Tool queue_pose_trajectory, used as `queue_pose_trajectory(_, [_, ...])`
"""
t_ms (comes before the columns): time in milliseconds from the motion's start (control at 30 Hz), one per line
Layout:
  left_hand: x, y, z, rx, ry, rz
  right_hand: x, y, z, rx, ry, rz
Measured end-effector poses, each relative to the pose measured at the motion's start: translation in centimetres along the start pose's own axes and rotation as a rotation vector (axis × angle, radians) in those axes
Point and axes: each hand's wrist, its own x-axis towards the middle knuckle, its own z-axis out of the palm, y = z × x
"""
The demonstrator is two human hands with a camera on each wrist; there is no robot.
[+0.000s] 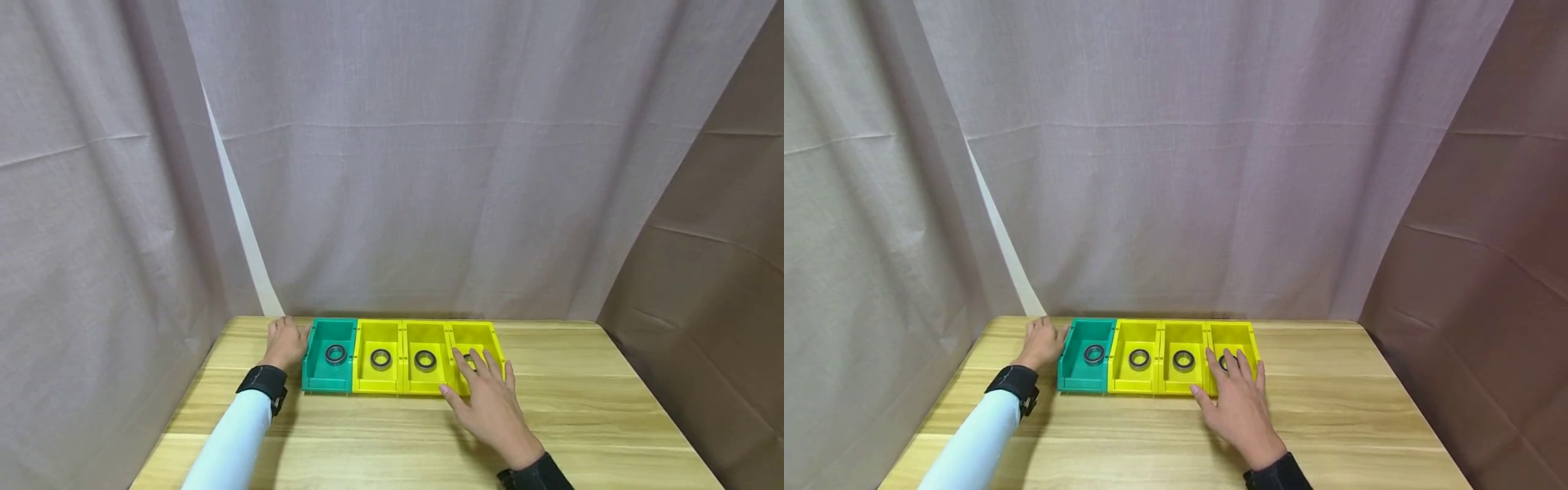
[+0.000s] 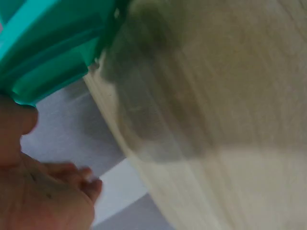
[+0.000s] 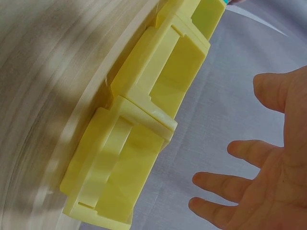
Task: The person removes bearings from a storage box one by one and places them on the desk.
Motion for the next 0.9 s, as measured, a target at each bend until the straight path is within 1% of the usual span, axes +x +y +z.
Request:
queue_pose_trajectory(133, [0.1, -0.2, 0.8, -0.109, -0.019, 0.049, 0.0, 0.0, 0.0, 0.002, 0.002, -0.005])
queue_pose_trajectory(200, [0.1, 0.2, 1.4, -0.168, -0.026, 0.052, 0.0, 0.0, 0.0, 0.004, 0.001, -0.006])
queue_pose_trajectory(300, [0.0, 0.9, 2.2, -0.205, -0.042, 0.044, 0.1, 0.0, 0.0, 0.007, 0.001, -0.006])
queue_pose_trajectory(367, [-0.1, 1.4, 2.6, -0.203, -0.044, 0.039, 0.1, 0.0, 0.0, 0.010, 0.000, -0.004])
queue_pose_trajectory(567, [-0.2, 1.6, 3.3, -0.166, -0.016, 0.028, -0.1, -0.3, 0.3, 0.012, 0.016, -0.006])
queue_pose_trajectory(767, [-0.4, 2.0, 3.3, -0.189, -0.007, -0.015, -0.2, -0.4, 0.5, 0.009, 0.029, -0.013])
queue_pose_trajectory(900, [-0.5, 2.1, 3.3, -0.197, 0.001, -0.030, -0.4, -0.5, 0.6, 0.000, 0.026, -0.016])
